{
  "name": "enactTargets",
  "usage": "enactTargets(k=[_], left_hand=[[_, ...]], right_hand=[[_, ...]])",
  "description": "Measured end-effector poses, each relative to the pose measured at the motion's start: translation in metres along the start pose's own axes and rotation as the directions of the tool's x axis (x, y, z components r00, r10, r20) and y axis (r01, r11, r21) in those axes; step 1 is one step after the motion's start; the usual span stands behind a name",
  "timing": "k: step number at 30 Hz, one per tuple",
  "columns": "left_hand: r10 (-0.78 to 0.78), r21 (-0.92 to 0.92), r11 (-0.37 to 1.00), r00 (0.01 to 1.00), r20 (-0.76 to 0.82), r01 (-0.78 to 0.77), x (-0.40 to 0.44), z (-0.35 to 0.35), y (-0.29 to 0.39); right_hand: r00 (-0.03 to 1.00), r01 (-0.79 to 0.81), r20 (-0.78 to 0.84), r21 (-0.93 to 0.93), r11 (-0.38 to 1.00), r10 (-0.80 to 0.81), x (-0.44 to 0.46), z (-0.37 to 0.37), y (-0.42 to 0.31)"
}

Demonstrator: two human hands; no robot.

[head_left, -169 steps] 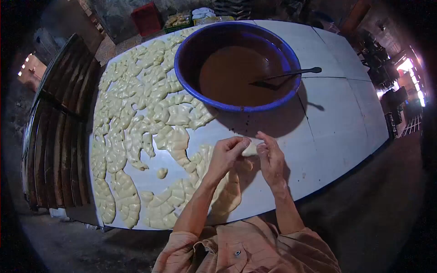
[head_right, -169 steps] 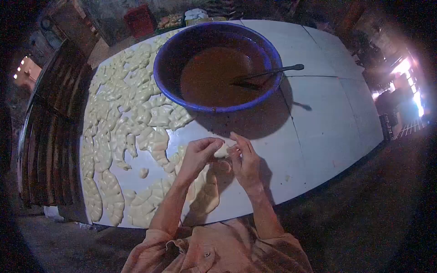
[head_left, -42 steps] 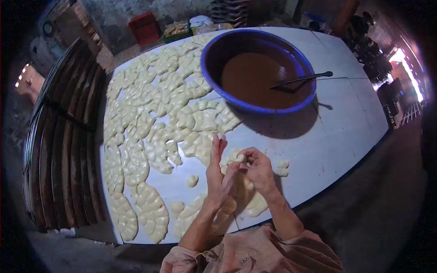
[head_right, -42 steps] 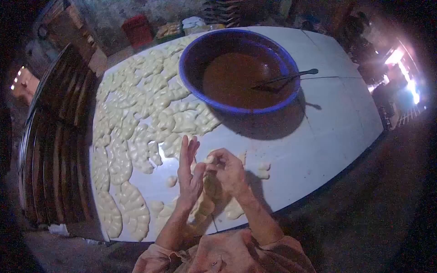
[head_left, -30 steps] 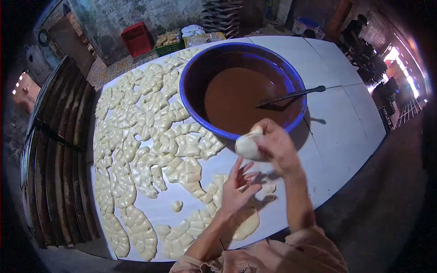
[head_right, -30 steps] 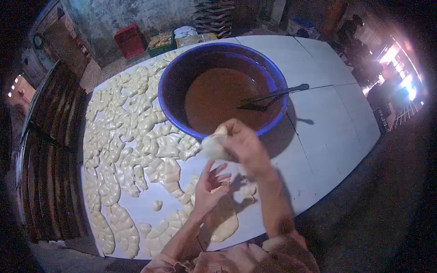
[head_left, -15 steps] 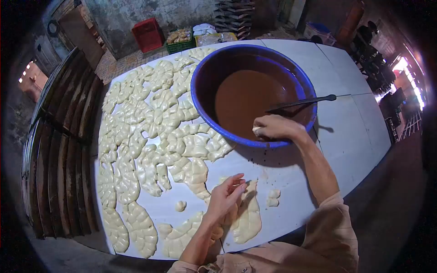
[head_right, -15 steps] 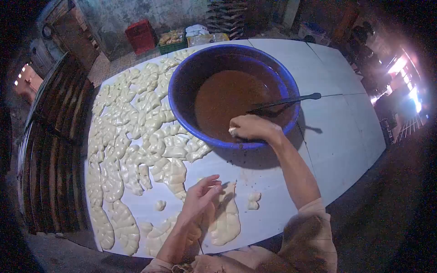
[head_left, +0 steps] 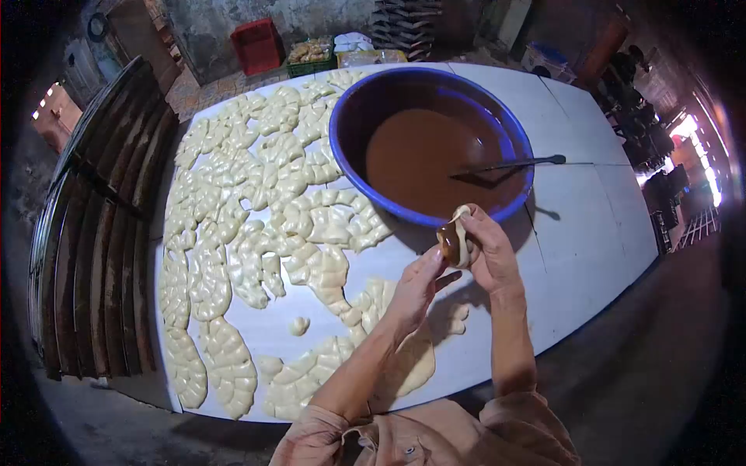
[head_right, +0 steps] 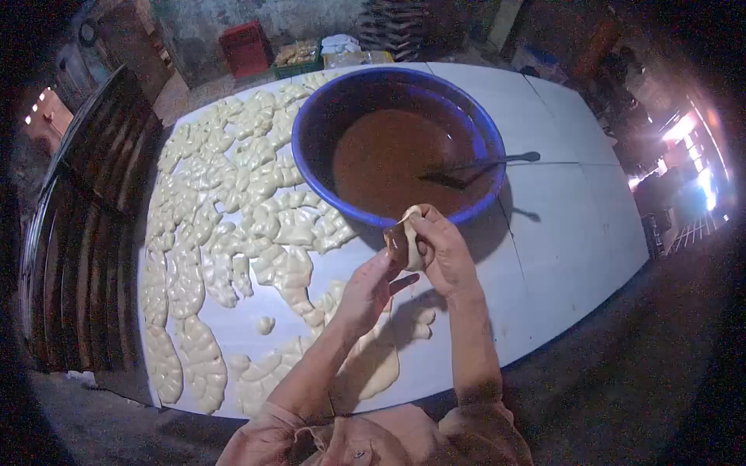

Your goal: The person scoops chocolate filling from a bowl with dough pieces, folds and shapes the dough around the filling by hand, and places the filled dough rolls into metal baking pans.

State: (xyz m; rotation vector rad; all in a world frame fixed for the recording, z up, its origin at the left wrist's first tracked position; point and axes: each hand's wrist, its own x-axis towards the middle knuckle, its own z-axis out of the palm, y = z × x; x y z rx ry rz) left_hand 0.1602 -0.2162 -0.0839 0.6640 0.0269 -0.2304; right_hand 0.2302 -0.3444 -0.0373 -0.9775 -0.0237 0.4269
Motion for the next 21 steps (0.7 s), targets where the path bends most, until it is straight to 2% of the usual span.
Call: enactTargets(k=[1,6,9,11,13,15,18,21], left_hand=[[-0.002,0.003,1.000,0.999,-0.035,0.002,-0.005,-0.001,-0.003],[0.039,-0.025,0.999,0.981,-0.188,-0.045,-0.017,-0.028,-0.019],[0.048,-0.006,0.999,0.965,-0.257,-0.051,-0.019,-0.044,-0.022],[0.063,0.007,0.998,0.949,-0.308,-0.064,-0.019,-0.046,-0.022],[0.077,0.015,0.997,0.925,-0.373,-0.078,-0.019,-0.044,-0.022],[0.123,0.120,0.989,0.919,-0.376,-0.084,-0.016,-0.050,-0.027],[0.150,0.200,0.976,0.931,-0.333,-0.085,-0.016,-0.039,-0.021],[0.175,0.313,0.946,0.950,-0.259,-0.089,-0.018,-0.031,-0.014]], right_hand=[[1.000,0.012,-0.023,0.038,0.999,-0.011,-0.006,-0.005,0.007],[0.998,-0.020,0.068,0.105,0.994,0.013,-0.033,-0.026,0.032],[0.999,-0.008,0.040,-0.088,0.996,0.012,-0.047,-0.024,0.040],[0.998,0.048,0.050,-0.344,0.938,-0.032,-0.051,-0.034,0.051],[0.991,0.132,0.085,-0.537,0.833,-0.103,-0.054,-0.038,0.059],[0.972,0.219,0.094,-0.700,0.680,-0.217,-0.057,-0.030,0.062],[0.902,0.340,0.206,-0.881,0.328,-0.380,-0.060,-0.021,0.063],[0.876,0.351,0.225,-0.904,0.244,-0.427,-0.062,-0.020,0.067]])
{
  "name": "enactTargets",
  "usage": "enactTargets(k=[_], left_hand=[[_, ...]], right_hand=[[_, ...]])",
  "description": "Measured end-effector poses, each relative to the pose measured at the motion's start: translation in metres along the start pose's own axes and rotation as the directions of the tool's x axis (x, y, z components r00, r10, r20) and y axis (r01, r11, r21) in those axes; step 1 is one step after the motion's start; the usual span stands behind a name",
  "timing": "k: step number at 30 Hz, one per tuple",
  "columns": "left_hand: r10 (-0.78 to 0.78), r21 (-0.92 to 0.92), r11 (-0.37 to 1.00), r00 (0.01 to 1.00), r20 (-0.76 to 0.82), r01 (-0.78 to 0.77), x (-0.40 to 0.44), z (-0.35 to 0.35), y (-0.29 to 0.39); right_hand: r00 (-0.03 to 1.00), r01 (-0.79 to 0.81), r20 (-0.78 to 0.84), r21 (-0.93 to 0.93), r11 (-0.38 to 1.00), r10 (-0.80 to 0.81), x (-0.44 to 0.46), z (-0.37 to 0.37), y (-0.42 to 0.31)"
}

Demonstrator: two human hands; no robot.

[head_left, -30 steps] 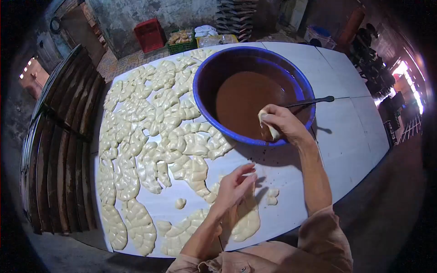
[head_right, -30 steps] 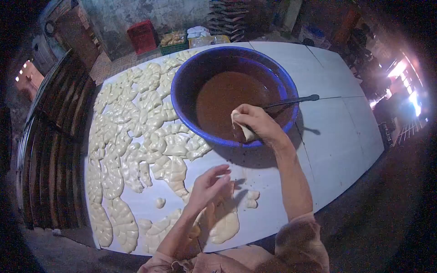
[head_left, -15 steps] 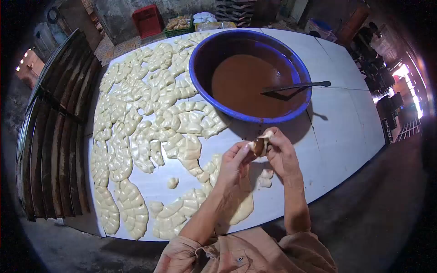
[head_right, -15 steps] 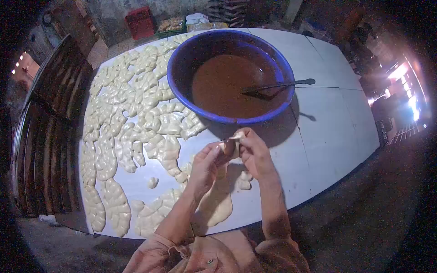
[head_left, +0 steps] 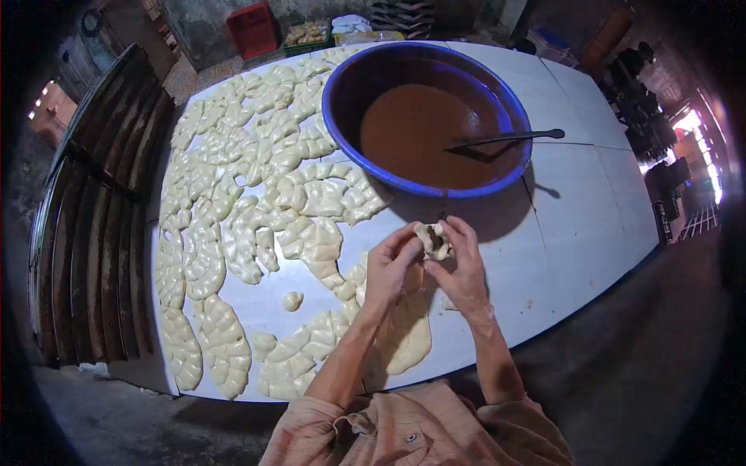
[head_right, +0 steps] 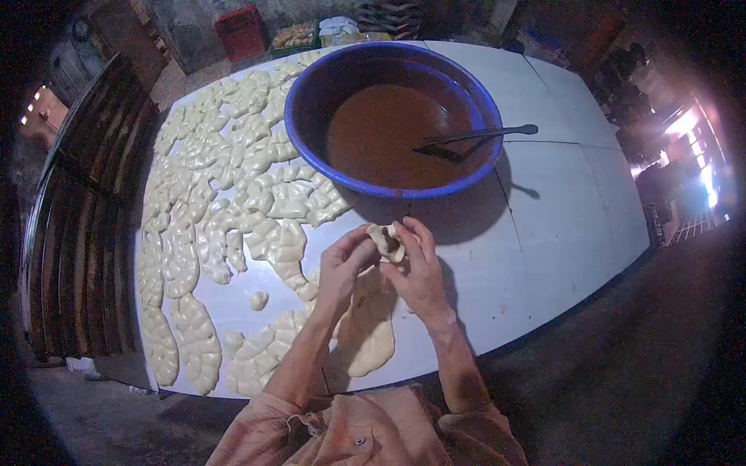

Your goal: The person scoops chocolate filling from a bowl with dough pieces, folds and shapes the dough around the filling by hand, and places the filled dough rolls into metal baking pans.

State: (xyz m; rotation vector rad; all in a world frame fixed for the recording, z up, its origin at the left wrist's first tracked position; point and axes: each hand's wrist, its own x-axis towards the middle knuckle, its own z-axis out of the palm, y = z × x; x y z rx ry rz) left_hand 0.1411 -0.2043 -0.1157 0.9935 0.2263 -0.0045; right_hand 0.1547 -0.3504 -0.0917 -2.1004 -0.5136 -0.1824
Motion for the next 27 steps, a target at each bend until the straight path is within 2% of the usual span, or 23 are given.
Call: enactTargets(k=[4,5,8,9,10,11,12,13,14,16,17,20,22,24,25,27], left_hand=[[-0.081,0.262,0.963,0.995,0.058,0.063,0.004,-0.007,0.001],[0.048,0.286,0.956,0.996,0.072,-0.067,0.006,-0.005,-0.004],[0.069,0.252,0.964,0.994,0.090,-0.090,0.011,-0.002,-0.013],[-0.010,0.227,0.974,0.997,0.081,-0.009,0.010,0.000,-0.013],[-0.089,0.203,0.977,0.993,0.072,0.073,0.008,0.003,-0.010],[-0.105,0.169,0.982,0.990,0.090,0.088,0.007,0.007,-0.008],[-0.118,0.136,0.985,0.987,0.109,0.103,0.007,0.012,-0.005],[-0.155,0.205,0.970,0.983,0.098,0.133,0.007,0.014,0.004],[-0.210,0.248,0.951,0.974,0.087,0.183,0.008,0.012,0.008],[-0.299,0.187,0.943,0.946,0.122,0.274,0.011,0.007,0.011],[-0.296,0.196,0.943,0.945,0.136,0.268,0.012,0.005,0.013],[-0.264,0.211,0.952,0.942,0.206,0.221,0.008,0.006,0.013],[-0.196,0.199,0.970,0.936,0.292,0.141,0.000,0.014,0.014],[-0.166,0.205,0.973,0.943,0.289,0.109,-0.003,0.019,0.012],[-0.178,0.207,0.971,0.944,0.279,0.121,-0.004,0.019,0.011],[-0.195,0.188,0.972,0.934,0.300,0.143,-0.004,0.017,0.005]], right_hand=[[0.999,0.008,-0.051,0.033,0.999,-0.007,-0.008,0.003,0.012],[0.995,0.016,-0.100,-0.016,1.000,-0.018,-0.006,0.006,0.011],[0.975,0.107,-0.179,-0.137,0.985,-0.131,-0.004,0.004,0.022],[0.982,0.062,-0.176,-0.051,0.997,-0.071,-0.001,0.002,0.021],[0.985,-0.086,-0.134,0.161,0.983,0.108,-0.001,0.000,0.021],[0.960,-0.236,-0.058,0.357,0.904,0.274,-0.002,-0.001,0.020],[0.910,-0.373,0.047,0.526,0.764,0.412,-0.003,-0.003,0.019],[0.893,-0.422,0.147,0.604,0.676,0.426,-0.006,-0.008,0.022],[0.905,-0.410,0.163,0.583,0.702,0.393,-0.008,-0.013,0.021],[0.925,-0.380,0.200,0.542,0.750,0.324,-0.011,-0.022,0.014],[0.952,-0.301,0.221,0.550,0.779,0.212,-0.017,-0.024,0.024],[0.985,-0.142,0.148,0.430,0.892,0.086,-0.027,-0.026,0.026],[1.000,0.022,0.005,0.355,0.935,-0.026,-0.024,-0.026,0.026],[0.979,0.175,-0.145,0.216,0.961,-0.146,-0.022,-0.022,0.028],[0.950,0.262,-0.186,0.035,0.965,-0.251,-0.020,-0.023,0.024],[0.958,0.135,-0.281,0.252,0.958,-0.061,-0.028,-0.010,0.019]])
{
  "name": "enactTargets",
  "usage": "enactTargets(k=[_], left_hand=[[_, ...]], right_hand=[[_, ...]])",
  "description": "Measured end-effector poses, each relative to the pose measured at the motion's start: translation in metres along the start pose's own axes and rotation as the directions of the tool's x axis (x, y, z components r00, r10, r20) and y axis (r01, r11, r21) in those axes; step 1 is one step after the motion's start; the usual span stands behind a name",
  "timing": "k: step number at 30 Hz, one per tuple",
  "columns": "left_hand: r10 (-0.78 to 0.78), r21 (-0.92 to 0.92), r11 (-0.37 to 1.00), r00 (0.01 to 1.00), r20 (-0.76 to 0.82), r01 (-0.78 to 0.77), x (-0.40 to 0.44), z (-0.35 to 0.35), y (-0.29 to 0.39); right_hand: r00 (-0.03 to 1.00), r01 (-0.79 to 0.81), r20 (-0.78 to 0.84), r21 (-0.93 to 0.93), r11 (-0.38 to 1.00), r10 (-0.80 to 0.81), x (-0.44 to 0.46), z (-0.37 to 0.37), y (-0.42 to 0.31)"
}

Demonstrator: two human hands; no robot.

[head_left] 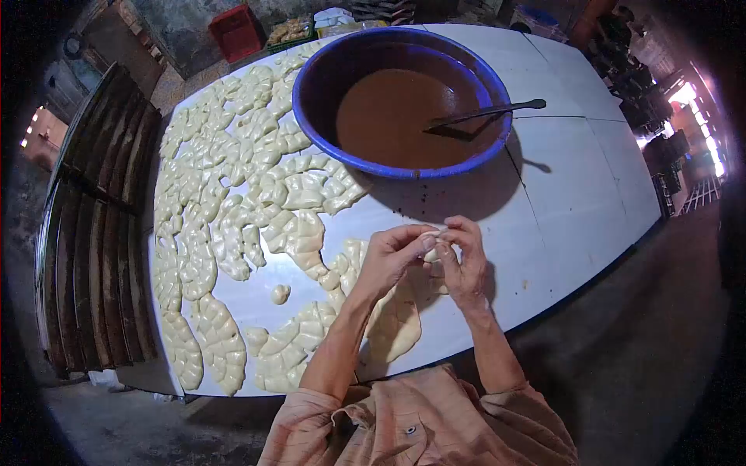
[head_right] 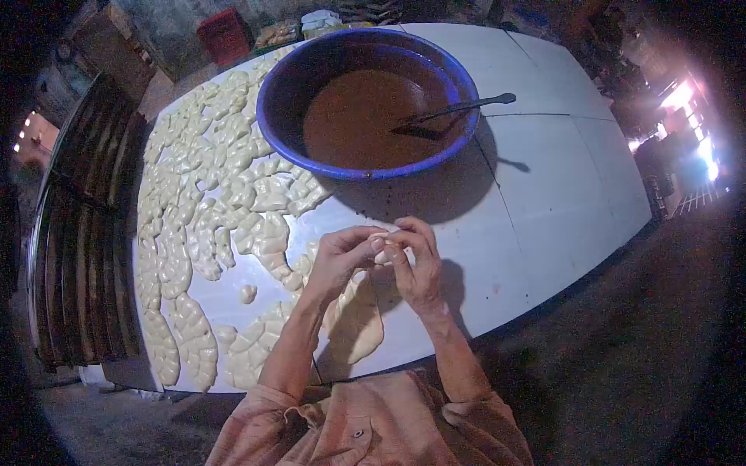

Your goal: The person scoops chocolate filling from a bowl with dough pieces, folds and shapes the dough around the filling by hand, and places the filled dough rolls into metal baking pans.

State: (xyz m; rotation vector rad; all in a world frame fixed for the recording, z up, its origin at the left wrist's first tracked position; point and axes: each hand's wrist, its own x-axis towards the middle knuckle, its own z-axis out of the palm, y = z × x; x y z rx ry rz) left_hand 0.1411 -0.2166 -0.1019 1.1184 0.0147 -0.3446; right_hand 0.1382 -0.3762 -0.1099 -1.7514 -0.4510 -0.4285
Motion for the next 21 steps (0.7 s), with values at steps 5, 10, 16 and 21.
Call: enactTargets(k=[5,10,16,21], left_hand=[[0.040,0.052,0.998,0.998,0.050,-0.043,-0.006,0.009,-0.003],[0.068,0.155,0.986,0.998,-0.002,-0.067,-0.006,0.025,0.000],[-0.055,0.058,0.996,0.993,-0.104,0.061,-0.002,0.021,-0.025],[-0.254,0.230,0.937,0.965,-0.063,0.261,-0.008,0.037,-0.029]], right_hand=[[0.994,-0.039,-0.110,-0.102,0.994,0.027,-0.006,0.005,0.004],[0.973,-0.126,-0.215,-0.189,0.974,0.084,-0.002,-0.002,0.004],[0.978,-0.156,0.099,-0.230,0.961,0.182,0.000,-0.038,-0.017],[0.936,-0.222,0.227,-0.214,0.951,0.270,-0.032,-0.076,-0.011]])
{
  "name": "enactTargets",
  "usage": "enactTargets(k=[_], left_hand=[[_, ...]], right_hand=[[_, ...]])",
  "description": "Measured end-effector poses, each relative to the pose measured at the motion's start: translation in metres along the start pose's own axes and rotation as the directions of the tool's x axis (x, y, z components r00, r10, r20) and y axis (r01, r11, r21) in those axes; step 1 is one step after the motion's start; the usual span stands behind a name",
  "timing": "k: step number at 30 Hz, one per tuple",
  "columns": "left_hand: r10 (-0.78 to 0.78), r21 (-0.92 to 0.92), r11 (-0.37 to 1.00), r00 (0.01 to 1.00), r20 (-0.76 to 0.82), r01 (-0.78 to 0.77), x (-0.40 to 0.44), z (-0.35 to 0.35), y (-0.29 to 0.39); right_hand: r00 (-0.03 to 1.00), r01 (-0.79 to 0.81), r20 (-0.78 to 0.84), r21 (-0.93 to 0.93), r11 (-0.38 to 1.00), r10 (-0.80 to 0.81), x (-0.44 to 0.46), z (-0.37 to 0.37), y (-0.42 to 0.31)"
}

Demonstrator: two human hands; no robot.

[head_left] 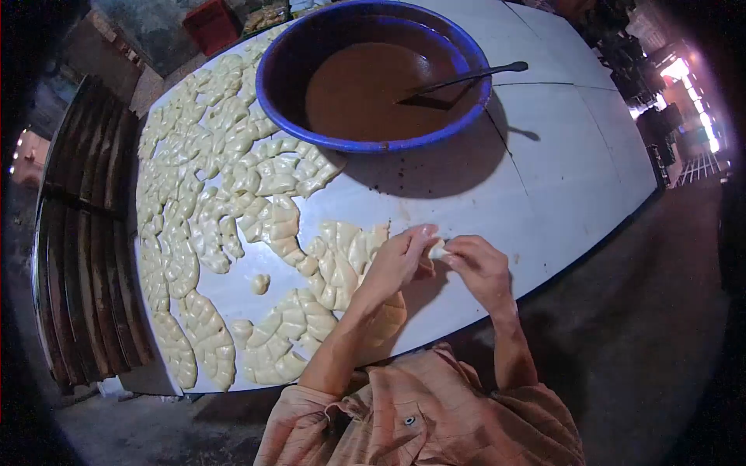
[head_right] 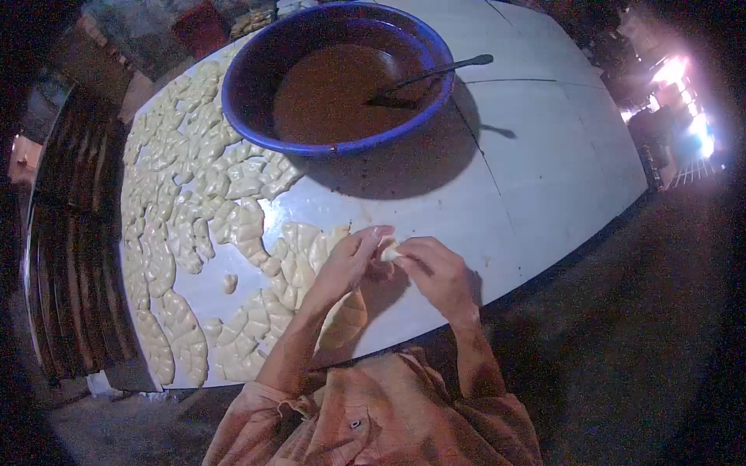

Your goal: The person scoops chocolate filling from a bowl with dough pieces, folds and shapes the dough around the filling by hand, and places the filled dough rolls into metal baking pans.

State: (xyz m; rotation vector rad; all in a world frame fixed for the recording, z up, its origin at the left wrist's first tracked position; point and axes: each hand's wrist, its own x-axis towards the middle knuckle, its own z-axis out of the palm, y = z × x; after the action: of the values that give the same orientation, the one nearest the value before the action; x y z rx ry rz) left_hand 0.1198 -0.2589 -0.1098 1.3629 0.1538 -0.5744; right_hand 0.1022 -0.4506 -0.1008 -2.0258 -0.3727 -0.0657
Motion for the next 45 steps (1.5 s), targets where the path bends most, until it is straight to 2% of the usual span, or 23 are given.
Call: enactTargets(k=[2,3,4,5,7,12,14,15,17,20,22,23,27,30,31,32,35,36,37,40,42,44,45], left_hand=[[0.118,0.268,0.960,0.985,-0.125,-0.081,-0.006,0.005,0.004],[0.287,0.539,0.819,0.954,-0.084,-0.199,0.001,-0.006,-0.010],[0.321,0.652,0.718,0.947,-0.001,-0.243,0.000,-0.010,-0.008],[0.342,0.746,0.600,0.936,0.088,-0.289,-0.001,-0.013,-0.005],[0.354,0.852,0.366,0.903,0.244,-0.374,0.002,-0.014,-0.008],[0.290,0.838,0.389,0.915,0.282,-0.382,0.018,-0.007,-0.028],[0.256,0.867,0.349,0.926,0.276,-0.355,0.019,-0.003,-0.027],[0.334,0.849,0.359,0.903,0.271,-0.388,0.019,-0.004,-0.034],[0.329,0.848,0.397,0.917,0.225,-0.350,0.015,-0.003,-0.036],[0.290,0.870,0.389,0.937,0.196,-0.303,0.012,0.001,-0.033],[0.302,0.880,0.356,0.930,0.211,-0.315,0.014,0.001,-0.036],[0.302,0.884,0.350,0.931,0.206,-0.310,0.013,0.000,-0.036],[0.239,0.900,0.314,0.942,0.234,-0.303,0.007,-0.006,-0.032],[0.334,0.846,0.410,0.920,0.208,-0.340,-0.018,-0.008,-0.018],[0.302,0.852,0.415,0.932,0.200,-0.317,-0.026,-0.011,-0.013],[0.377,0.861,0.366,0.902,0.209,-0.353,-0.036,-0.016,-0.011],[0.501,0.799,0.430,0.848,0.175,-0.420,-0.053,-0.044,-0.022],[0.454,0.823,0.478,0.888,0.068,-0.307,-0.065,-0.045,-0.013],[0.478,0.788,0.529,0.878,0.029,-0.314,-0.069,-0.054,-0.017],[0.588,0.774,0.561,0.799,-0.125,-0.292,-0.095,-0.091,-0.034],[0.650,0.821,0.532,0.721,-0.240,-0.206,-0.110,-0.119,-0.047],[0.765,0.897,0.418,0.588,-0.262,-0.144,-0.125,-0.140,-0.050],[0.736,0.901,0.428,0.604,-0.305,-0.066,-0.140,-0.141,-0.045]], right_hand=[[0.972,-0.232,-0.005,0.122,0.965,0.234,-0.007,-0.011,0.009],[0.947,-0.319,0.017,0.187,0.929,0.321,-0.010,-0.014,0.017],[0.912,-0.404,0.042,0.252,0.879,0.407,-0.015,-0.016,0.028],[0.898,-0.435,0.139,0.152,0.887,0.417,-0.017,-0.016,0.043],[0.946,-0.260,0.182,-0.069,0.963,0.268,-0.018,-0.011,0.048],[0.971,0.110,0.239,-0.393,0.913,-0.014,-0.013,-0.006,0.027],[0.965,0.015,0.253,-0.333,0.943,0.074,-0.015,-0.006,0.030],[0.959,-0.018,0.265,-0.291,0.957,0.099,-0.014,-0.006,0.031],[0.947,-0.070,0.285,-0.274,0.959,0.151,-0.014,-0.005,0.026],[0.947,-0.049,0.273,-0.394,0.918,0.168,-0.020,-0.001,0.040],[0.976,0.157,0.210,-0.479,0.864,-0.060,-0.020,0.000,0.039],[0.965,0.197,0.249,-0.493,0.847,-0.080,-0.019,0.000,0.036],[0.954,0.169,0.300,-0.532,0.829,-0.002,-0.018,0.001,0.029],[0.969,0.157,0.246,-0.489,0.858,-0.037,-0.020,0.001,0.024],[0.971,0.119,0.237,-0.436,0.892,-0.014,-0.020,0.001,0.022],[0.979,0.120,0.200,-0.461,0.879,-0.028,-0.021,0.003,0.016],[0.998,0.060,0.037,-0.547,0.835,-0.047,-0.026,0.016,0.017],[0.998,0.040,-0.010,-0.529,0.848,-0.054,-0.028,0.024,0.023],[0.999,-0.019,-0.045,-0.484,0.875,-0.003,-0.023,0.027,0.005],[0.983,0.165,0.005,-0.487,0.857,-0.186,-0.014,0.049,-0.014],[0.991,0.123,0.008,-0.415,0.902,-0.131,-0.006,0.075,-0.022],[0.957,0.289,0.104,-0.341,0.895,-0.270,-0.002,0.113,-0.015],[0.921,0.389,0.166,-0.345,0.854,-0.352,0.001,0.128,-0.022]])
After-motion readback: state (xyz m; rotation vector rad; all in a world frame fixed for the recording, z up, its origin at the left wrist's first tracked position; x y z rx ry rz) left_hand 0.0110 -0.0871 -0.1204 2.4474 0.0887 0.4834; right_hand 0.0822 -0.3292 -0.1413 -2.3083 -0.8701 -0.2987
